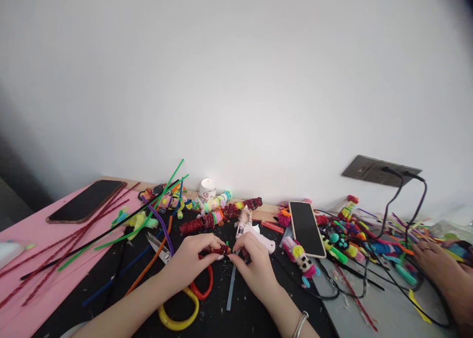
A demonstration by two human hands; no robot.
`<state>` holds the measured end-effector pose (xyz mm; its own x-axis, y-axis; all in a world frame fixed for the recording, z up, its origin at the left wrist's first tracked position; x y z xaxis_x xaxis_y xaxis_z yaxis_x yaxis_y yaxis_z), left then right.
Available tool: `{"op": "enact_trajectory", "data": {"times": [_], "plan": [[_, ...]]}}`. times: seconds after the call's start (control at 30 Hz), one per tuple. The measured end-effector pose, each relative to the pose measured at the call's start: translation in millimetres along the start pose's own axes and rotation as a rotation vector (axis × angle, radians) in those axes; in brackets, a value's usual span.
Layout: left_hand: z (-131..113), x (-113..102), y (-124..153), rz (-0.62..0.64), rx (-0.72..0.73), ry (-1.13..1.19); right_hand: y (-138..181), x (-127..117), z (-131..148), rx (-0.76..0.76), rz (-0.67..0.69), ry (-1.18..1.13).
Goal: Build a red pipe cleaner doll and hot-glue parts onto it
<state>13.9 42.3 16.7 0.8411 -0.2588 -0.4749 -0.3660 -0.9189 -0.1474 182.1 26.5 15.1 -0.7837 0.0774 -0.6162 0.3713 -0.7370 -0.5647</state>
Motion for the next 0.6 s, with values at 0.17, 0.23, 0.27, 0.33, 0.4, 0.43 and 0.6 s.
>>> {"op": "enact_trajectory", "data": {"times": [0.17, 0.23, 0.27, 0.33, 0.4, 0.43, 0.6], "plan": [[-5.6, -2.2, -0.8, -0.021, 0.038, -0.001, -0.6, -0.8, -0.6, -0.001, -0.002, 0.001], [-6.1, -3.3, -0.9, -0.047, 0.064, -0.011, -0.2, -0.2, -1.2, 0.005, 0.003, 0.001], [-5.7, -3.5, -0.8, -0.056, 0.072, -0.015, 0.0, 0.1, -1.7, 0.011, 0.004, -0.002], [-3.5, -3.1, -0.8, -0.065, 0.063, -0.019, 0.2, 0.6, -2.3, 0.019, 0.002, -0.007], [-0.8, -2.1, -0.9, -0.059, 0.023, 0.000, -0.3, 1.2, -1.9, 0.013, 0.007, -0.012], [0.2, -1.4, -1.0, -0.050, -0.001, 0.023, -0.7, 1.5, -1.4, 0.008, 0.010, -0.017], [0.9, 0.9, -1.0, 0.001, -0.064, 0.133, -2.3, 1.9, -0.1, 0.022, 0.001, -0.045]]}}
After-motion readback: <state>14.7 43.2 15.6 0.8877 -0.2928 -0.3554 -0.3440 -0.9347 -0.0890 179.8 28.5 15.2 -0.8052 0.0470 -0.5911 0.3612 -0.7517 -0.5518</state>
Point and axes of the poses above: each hand's wrist, its own y-axis away from the middle knuckle, its own x-axis out of the palm, z = x × y, the point moved 4 cm from there along -y, towards the middle knuckle, and after that the axes turned 8 degrees about -x, right-handed, at the moved point
